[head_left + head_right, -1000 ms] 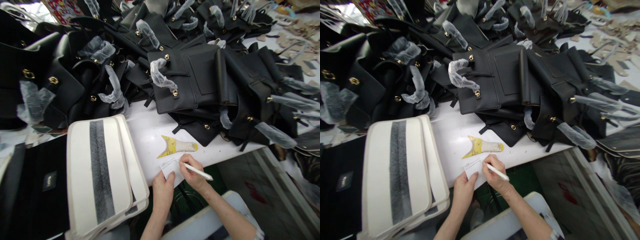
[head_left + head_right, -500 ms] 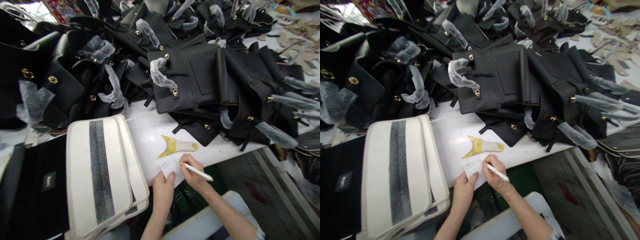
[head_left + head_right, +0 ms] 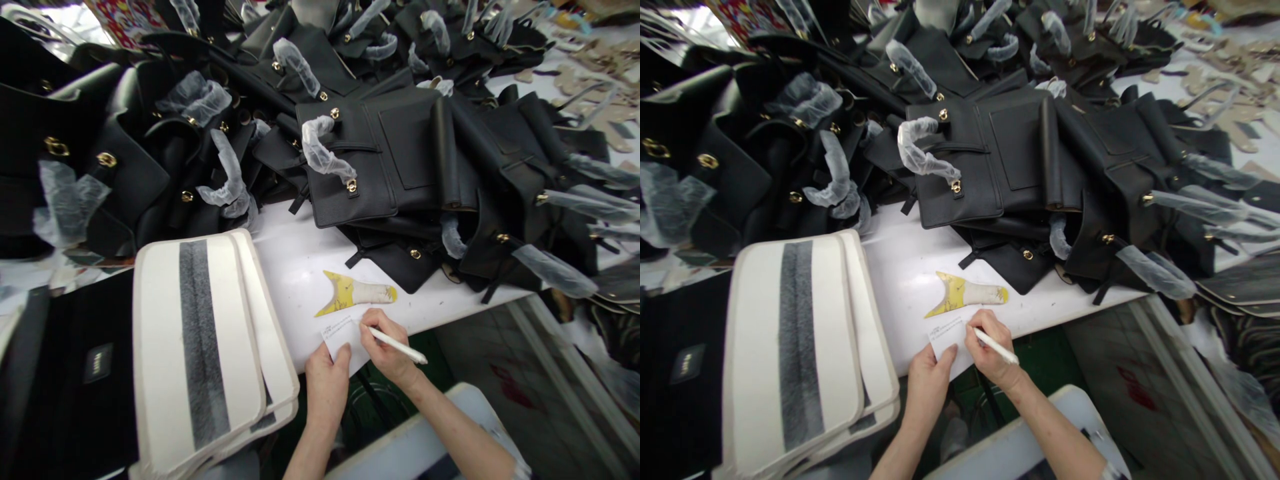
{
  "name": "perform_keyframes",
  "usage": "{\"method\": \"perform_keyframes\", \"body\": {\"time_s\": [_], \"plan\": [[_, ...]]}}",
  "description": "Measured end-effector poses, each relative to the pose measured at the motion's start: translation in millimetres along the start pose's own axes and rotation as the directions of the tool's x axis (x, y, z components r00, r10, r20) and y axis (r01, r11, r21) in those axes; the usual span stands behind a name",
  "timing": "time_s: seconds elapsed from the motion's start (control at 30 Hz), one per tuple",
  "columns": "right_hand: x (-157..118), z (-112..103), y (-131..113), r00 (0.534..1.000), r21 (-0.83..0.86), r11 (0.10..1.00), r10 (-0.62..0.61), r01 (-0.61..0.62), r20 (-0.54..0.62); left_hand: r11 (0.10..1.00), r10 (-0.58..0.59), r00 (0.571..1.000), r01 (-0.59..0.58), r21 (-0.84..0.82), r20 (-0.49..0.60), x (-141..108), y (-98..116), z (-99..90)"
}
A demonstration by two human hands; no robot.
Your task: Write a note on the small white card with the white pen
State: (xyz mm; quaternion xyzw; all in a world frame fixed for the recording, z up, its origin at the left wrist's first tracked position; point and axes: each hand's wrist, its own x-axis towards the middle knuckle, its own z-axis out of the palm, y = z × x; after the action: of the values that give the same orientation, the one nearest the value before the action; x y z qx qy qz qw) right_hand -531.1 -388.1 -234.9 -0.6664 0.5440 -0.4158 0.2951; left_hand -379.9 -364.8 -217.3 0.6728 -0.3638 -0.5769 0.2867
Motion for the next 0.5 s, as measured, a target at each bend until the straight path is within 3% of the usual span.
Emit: {"method": "perform_keyframes", "body": {"time_s": [0.27,0.5], "plan": [[0.5,-0.8,1.4,0.999,0.068,0.997,0.044,-0.043,-0.015,1.0,-0.003,1.0,0.003,-0.014,0.003,-0.7,2.8,-0.3],[-3.4,-0.8,6.1,0.979,0.144,0.971,0.199,-0.19,-0.054,0.999,0.034,0.999,-0.034,-0.026,0.003,-0.7,0.8,-1.7]]}}
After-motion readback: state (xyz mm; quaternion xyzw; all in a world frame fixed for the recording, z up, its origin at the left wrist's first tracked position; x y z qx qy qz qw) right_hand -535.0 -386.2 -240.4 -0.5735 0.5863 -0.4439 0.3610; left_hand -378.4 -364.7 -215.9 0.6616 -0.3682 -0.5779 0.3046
